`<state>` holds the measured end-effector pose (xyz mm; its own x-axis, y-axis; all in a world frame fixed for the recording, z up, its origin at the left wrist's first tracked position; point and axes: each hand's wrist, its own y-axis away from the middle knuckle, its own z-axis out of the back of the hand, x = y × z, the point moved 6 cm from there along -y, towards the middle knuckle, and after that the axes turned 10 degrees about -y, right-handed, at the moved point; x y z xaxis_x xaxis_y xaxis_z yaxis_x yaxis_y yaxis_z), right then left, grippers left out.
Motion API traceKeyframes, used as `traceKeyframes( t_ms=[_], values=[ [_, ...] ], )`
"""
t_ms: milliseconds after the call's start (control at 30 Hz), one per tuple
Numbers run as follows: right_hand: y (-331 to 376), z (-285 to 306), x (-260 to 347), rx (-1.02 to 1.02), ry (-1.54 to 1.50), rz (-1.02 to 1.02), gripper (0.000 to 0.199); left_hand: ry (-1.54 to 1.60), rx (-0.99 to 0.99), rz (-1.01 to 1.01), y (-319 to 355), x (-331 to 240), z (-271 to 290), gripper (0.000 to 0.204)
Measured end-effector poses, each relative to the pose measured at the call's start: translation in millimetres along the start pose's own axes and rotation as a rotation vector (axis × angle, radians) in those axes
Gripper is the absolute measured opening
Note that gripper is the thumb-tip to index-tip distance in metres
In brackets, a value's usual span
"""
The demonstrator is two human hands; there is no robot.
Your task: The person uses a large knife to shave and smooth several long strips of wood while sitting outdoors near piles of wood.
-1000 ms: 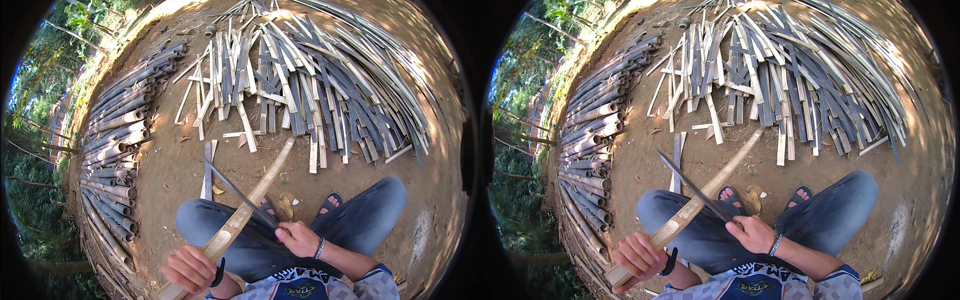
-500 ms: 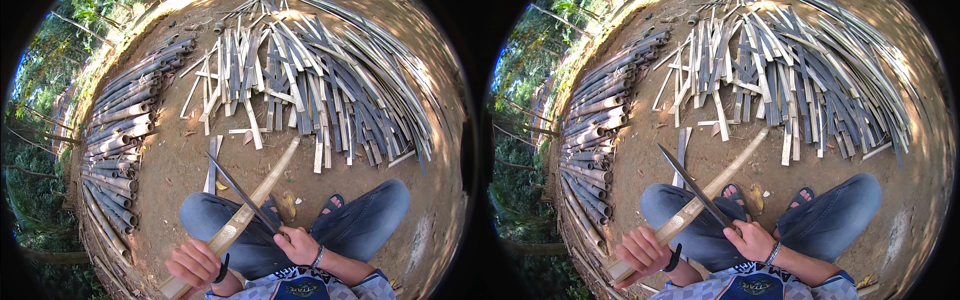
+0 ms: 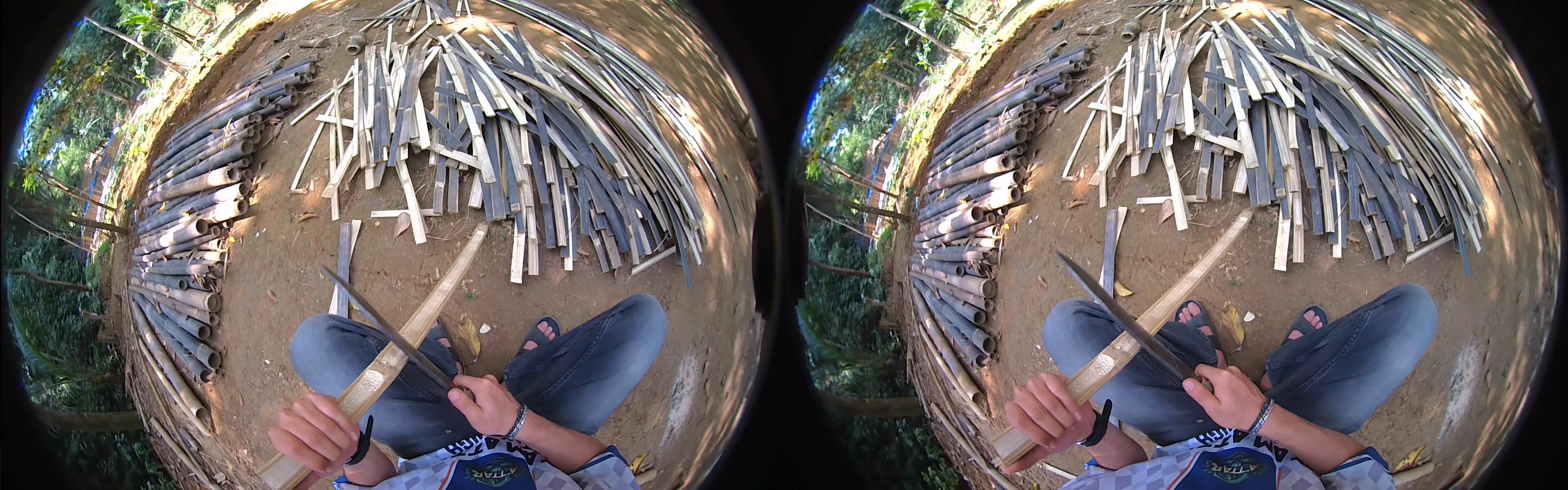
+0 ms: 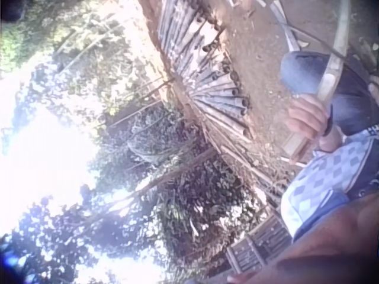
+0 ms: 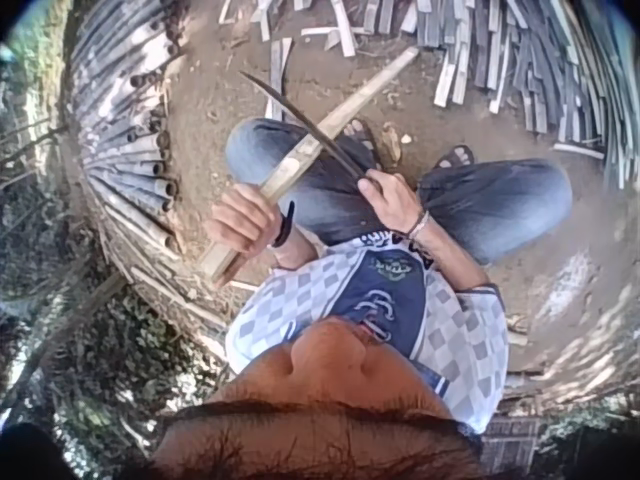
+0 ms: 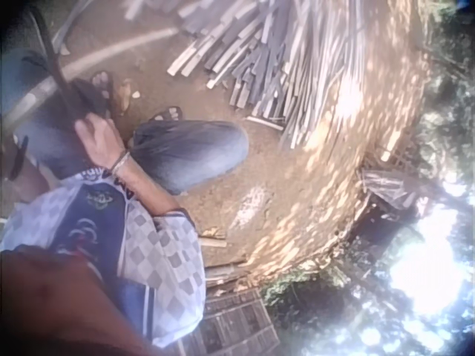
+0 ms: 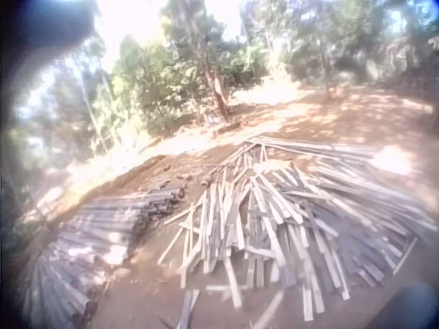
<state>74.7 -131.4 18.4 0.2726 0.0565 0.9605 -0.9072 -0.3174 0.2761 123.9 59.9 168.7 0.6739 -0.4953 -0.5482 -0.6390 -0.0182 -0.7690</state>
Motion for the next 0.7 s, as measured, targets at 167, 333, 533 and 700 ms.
traceKeyframes(
  t_ms=[167,333,533,700],
  values=[
    [11.9,-5.1,15.3,0.016,-0.037,0.019,0.043,-0.007,0.022,0.008,0.7,-0.1,0.0,0.047],
    [5.5,-0.2,2.5,-0.057,-0.076,0.011,0.043,-0.002,0.030,-0.001,-3.8,1.6,-3.9,0.045],
    [-1.5,6.7,-8.9,-0.038,-0.033,0.006,0.045,-0.006,0.049,0.002,-2.6,1.7,-6.6,0.044],
    [-0.7,6.8,-6.6,-0.022,-0.152,-0.016,0.046,-0.008,0.061,0.012,-3.4,0.6,-6.6,0.045]
  ],
)
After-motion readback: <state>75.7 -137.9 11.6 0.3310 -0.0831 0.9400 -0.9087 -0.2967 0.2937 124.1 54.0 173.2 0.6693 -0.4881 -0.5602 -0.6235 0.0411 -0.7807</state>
